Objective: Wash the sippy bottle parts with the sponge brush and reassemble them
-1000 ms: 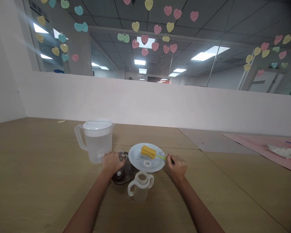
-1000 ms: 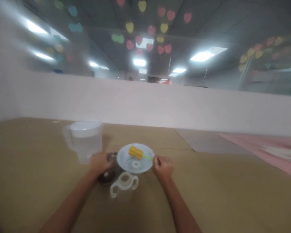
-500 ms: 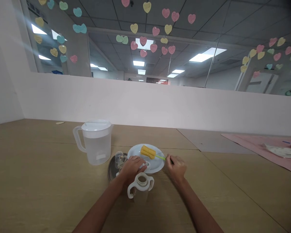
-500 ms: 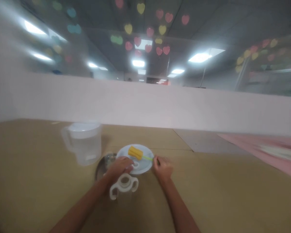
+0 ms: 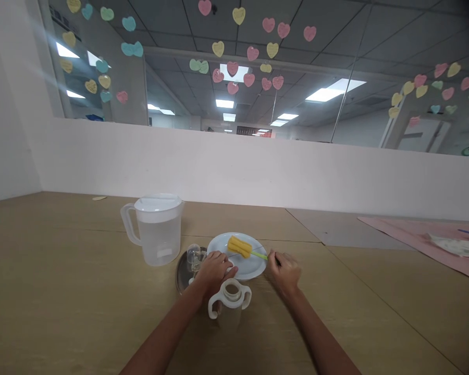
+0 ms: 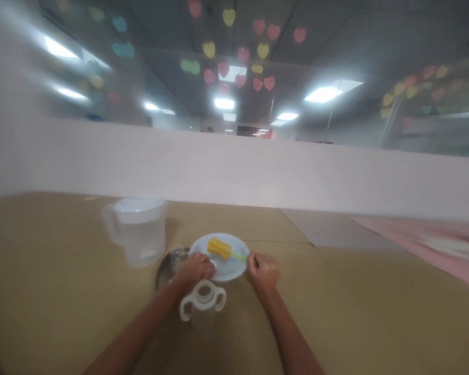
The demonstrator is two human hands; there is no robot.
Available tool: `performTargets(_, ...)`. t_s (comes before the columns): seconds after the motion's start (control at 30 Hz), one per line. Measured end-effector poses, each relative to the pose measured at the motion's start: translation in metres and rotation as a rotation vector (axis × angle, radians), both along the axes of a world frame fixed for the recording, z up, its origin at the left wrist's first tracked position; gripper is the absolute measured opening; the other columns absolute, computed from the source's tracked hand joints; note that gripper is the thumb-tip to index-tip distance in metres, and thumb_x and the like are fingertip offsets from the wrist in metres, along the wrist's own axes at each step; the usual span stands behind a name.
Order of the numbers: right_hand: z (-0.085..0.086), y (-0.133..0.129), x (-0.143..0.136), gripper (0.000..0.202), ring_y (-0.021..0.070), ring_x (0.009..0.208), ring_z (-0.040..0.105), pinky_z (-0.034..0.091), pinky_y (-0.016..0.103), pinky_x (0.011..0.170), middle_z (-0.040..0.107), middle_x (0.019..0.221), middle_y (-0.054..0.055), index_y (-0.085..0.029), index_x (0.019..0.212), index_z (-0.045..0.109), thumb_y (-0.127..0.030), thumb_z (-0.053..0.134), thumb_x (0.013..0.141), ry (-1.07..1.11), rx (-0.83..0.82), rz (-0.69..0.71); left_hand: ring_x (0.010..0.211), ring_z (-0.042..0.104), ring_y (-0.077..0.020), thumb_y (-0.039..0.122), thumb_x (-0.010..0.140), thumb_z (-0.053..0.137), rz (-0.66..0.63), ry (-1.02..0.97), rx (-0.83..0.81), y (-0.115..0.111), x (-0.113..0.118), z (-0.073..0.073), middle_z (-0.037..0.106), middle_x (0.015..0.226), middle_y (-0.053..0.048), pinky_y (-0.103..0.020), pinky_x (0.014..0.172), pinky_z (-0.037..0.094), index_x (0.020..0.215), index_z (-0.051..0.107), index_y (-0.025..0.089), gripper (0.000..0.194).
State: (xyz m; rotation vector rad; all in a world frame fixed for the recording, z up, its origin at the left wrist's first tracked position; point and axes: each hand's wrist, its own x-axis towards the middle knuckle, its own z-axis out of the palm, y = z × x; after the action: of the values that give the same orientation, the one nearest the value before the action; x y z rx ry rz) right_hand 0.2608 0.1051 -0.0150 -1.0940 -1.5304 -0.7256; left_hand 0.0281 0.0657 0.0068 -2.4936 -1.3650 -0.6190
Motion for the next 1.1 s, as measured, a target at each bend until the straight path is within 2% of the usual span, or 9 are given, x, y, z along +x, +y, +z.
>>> performTargets(0.13, -0.002, 0.001, 0.0, 0.042, 0.0077, 0.046, 0.04, 0.025, 0.023, 0.052, 0.051, 0.045, 0.001, -0.015, 0.047, 0.054, -0.026, 0.043, 0.087, -0.005, -0.006, 0.015, 0.087, 0.052, -0.02, 0.045, 0.088, 0.04, 0.079, -0.038, -0.024, -0.003, 0.0, 0.003, 0.061, 0.087, -0.006, -0.035, 0.082, 0.038, 0.087, 0.065, 0.018, 0.037)
performTargets(0.33, -0.004, 0.003, 0.001, 0.041, 0.0083, 0.046, 0.041, 0.026, 0.023, 0.053, 0.051, 0.045, 0.001, -0.015, 0.049, 0.056, -0.026, 0.044, 0.086, -0.013, -0.01, -0.008, 0.091, 0.053, -0.0184, 0.043, 0.09, 0.036, -0.025, -0.107, -0.054, -0.005, -0.003, 0.005, 0.064, 0.087, -0.004, -0.035, 0.089, 0.035, 0.085, 0.063, 0.02, 0.036)
performTargets(0.5, -0.004, 0.003, 0.001, 0.041, 0.0078, 0.046, 0.04, 0.025, 0.023, 0.052, 0.051, 0.044, 0.0, -0.015, 0.047, 0.055, -0.026, 0.045, 0.086, -0.014, -0.019, -0.014, 0.09, 0.053, -0.0192, 0.043, 0.087, 0.041, -0.003, -0.215, -0.141, -0.009, -0.001, 0.009, 0.063, 0.086, -0.004, -0.035, 0.087, 0.037, 0.089, 0.062, 0.02, 0.032)
performTargets(0.67, -0.004, 0.004, 0.002, 0.041, 0.0076, 0.045, 0.039, 0.024, 0.023, 0.051, 0.05, 0.043, 0.0, -0.016, 0.046, 0.054, -0.027, 0.046, 0.085, 0.016, 0.002, -0.035, 0.089, 0.054, -0.0181, 0.034, 0.078, 0.054, 0.016, -0.513, -0.291, -0.016, 0.002, 0.017, 0.061, 0.087, -0.002, -0.031, 0.083, 0.041, 0.103, 0.059, 0.021, 0.029)
performTargets(0.83, -0.004, 0.004, 0.001, 0.042, 0.0072, 0.045, 0.039, 0.024, 0.022, 0.051, 0.049, 0.043, 0.0, -0.015, 0.046, 0.052, -0.025, 0.046, 0.086, 0.028, 0.026, -0.02, 0.084, 0.056, -0.0166, 0.036, 0.076, 0.055, 0.02, -0.874, -0.296, -0.017, 0.001, 0.022, 0.061, 0.09, -0.003, -0.029, 0.079, 0.044, 0.108, 0.057, 0.02, 0.036)
performTargets(1.0, -0.002, 0.001, 0.0, 0.043, 0.0066, 0.044, 0.038, 0.023, 0.022, 0.051, 0.049, 0.043, 0.0, -0.015, 0.047, 0.053, -0.025, 0.046, 0.087, -0.037, 0.046, -0.036, 0.079, 0.059, -0.014, 0.041, 0.073, 0.059, -0.052, -1.255, -0.344, -0.019, 0.004, 0.027, 0.06, 0.091, -0.003, -0.025, 0.07, 0.047, 0.112, 0.051, 0.02, 0.045)
performTargets(1.1, -0.001, 0.001, -0.001, 0.045, 0.0062, 0.043, 0.036, 0.021, 0.022, 0.049, 0.048, 0.042, 0.0, -0.014, 0.046, 0.052, -0.027, 0.044, 0.089, -0.036, 0.036, -0.067, 0.081, 0.06, -0.0142, 0.04, 0.071, 0.063, -0.114, -1.367, -0.382, -0.021, 0.005, 0.028, 0.06, 0.093, -0.003, -0.023, 0.068, 0.047, 0.113, 0.049, 0.02, 0.048)
